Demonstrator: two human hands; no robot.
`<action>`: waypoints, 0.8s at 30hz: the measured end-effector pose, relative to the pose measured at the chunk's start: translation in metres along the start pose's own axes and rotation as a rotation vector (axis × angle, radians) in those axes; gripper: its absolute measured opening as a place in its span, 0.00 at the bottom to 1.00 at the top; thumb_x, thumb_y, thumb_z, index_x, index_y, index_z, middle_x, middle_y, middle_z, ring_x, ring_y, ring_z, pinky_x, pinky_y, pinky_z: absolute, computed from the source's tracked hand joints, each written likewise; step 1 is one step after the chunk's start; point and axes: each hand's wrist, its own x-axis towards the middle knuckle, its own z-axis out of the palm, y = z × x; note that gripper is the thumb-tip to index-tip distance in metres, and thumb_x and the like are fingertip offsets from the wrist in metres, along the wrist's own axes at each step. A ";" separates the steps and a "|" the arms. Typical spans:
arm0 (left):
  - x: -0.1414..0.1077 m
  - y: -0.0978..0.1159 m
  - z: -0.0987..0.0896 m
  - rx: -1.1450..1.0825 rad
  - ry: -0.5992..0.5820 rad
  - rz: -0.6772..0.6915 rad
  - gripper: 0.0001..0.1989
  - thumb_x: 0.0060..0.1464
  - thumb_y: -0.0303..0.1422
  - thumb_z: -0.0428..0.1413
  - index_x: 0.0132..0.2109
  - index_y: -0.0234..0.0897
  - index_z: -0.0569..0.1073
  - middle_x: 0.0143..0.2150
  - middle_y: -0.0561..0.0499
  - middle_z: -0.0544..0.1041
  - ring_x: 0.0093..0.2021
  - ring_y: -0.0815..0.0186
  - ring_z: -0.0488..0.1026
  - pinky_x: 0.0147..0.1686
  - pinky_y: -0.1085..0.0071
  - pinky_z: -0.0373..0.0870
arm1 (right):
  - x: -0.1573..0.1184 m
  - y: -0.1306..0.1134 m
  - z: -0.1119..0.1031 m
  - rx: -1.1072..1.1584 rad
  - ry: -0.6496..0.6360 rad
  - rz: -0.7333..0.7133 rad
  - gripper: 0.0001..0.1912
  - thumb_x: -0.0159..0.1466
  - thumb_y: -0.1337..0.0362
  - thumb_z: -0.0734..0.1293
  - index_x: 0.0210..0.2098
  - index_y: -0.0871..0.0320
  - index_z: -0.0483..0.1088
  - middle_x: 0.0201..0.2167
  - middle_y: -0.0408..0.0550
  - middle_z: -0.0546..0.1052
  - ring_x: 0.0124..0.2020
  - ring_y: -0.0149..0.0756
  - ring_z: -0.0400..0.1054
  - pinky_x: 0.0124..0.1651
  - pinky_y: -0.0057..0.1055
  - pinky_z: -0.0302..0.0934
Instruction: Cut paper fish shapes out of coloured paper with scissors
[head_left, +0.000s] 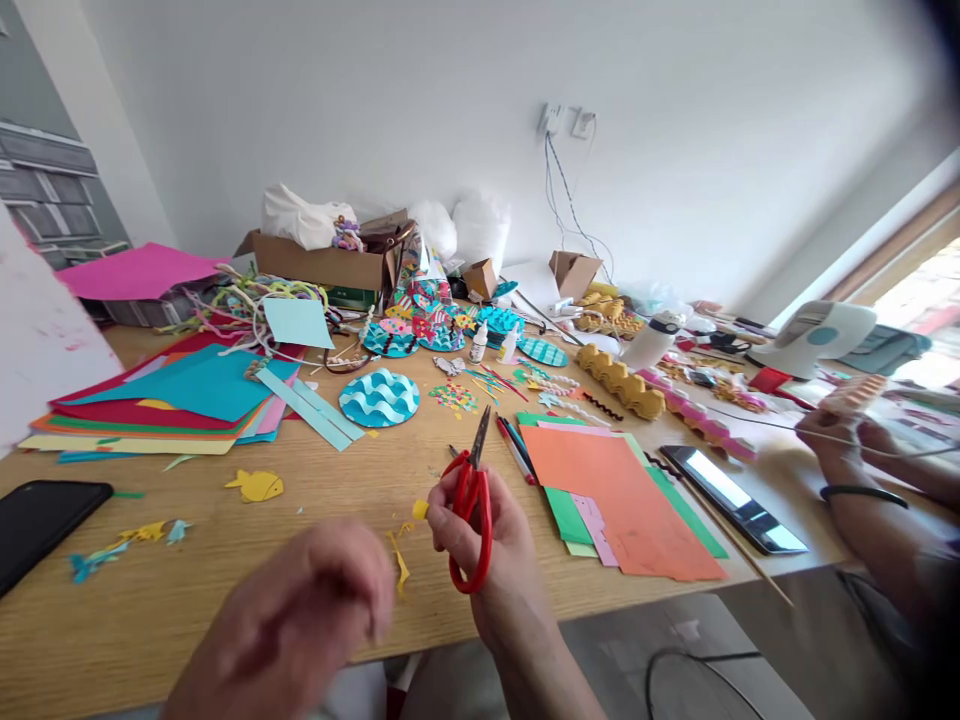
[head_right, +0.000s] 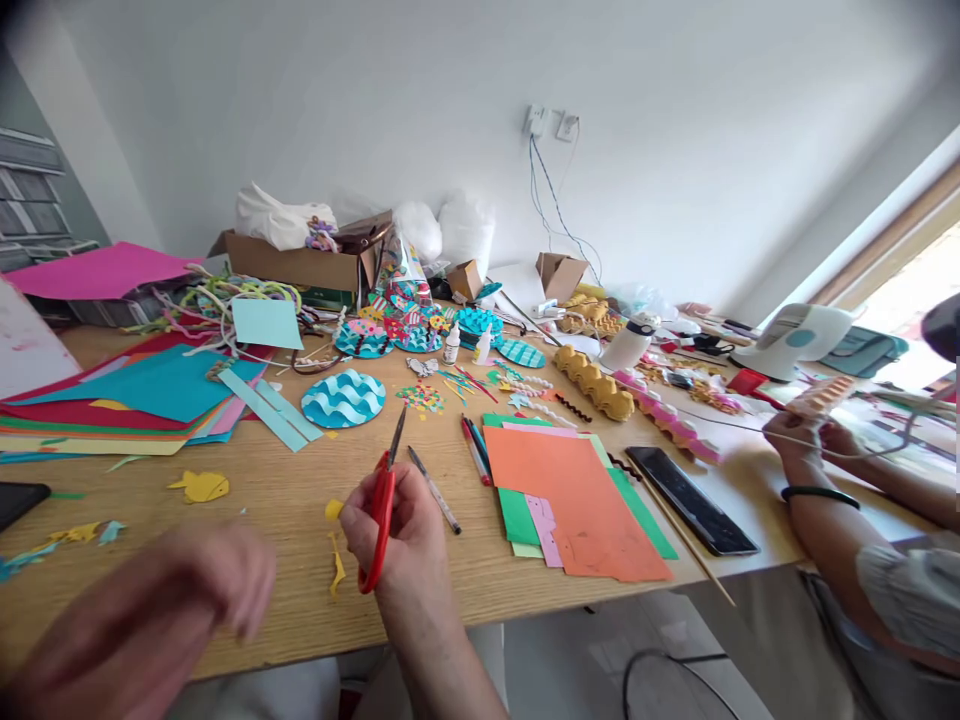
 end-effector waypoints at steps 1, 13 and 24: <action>0.016 0.013 0.005 0.074 -0.100 -0.052 0.11 0.56 0.39 0.54 0.29 0.41 0.73 0.26 0.52 0.72 0.29 0.64 0.68 0.30 0.70 0.66 | -0.001 -0.001 0.001 0.005 -0.007 0.005 0.10 0.49 0.65 0.70 0.29 0.58 0.65 0.23 0.38 0.69 0.21 0.25 0.57 0.25 0.22 0.53; 0.053 0.032 0.028 0.410 -0.186 0.193 0.11 0.56 0.34 0.49 0.26 0.41 0.68 0.22 0.56 0.67 0.24 0.67 0.65 0.24 0.74 0.63 | 0.002 0.004 0.011 -0.227 -0.060 -0.103 0.10 0.50 0.64 0.67 0.27 0.57 0.60 0.22 0.39 0.66 0.23 0.28 0.56 0.27 0.26 0.52; 0.053 0.030 0.026 0.280 -0.143 0.100 0.10 0.54 0.34 0.52 0.26 0.41 0.71 0.22 0.56 0.67 0.25 0.68 0.64 0.25 0.75 0.62 | 0.000 -0.002 0.007 -0.367 -0.105 -0.104 0.07 0.53 0.63 0.65 0.28 0.57 0.60 0.23 0.39 0.64 0.25 0.29 0.56 0.28 0.27 0.52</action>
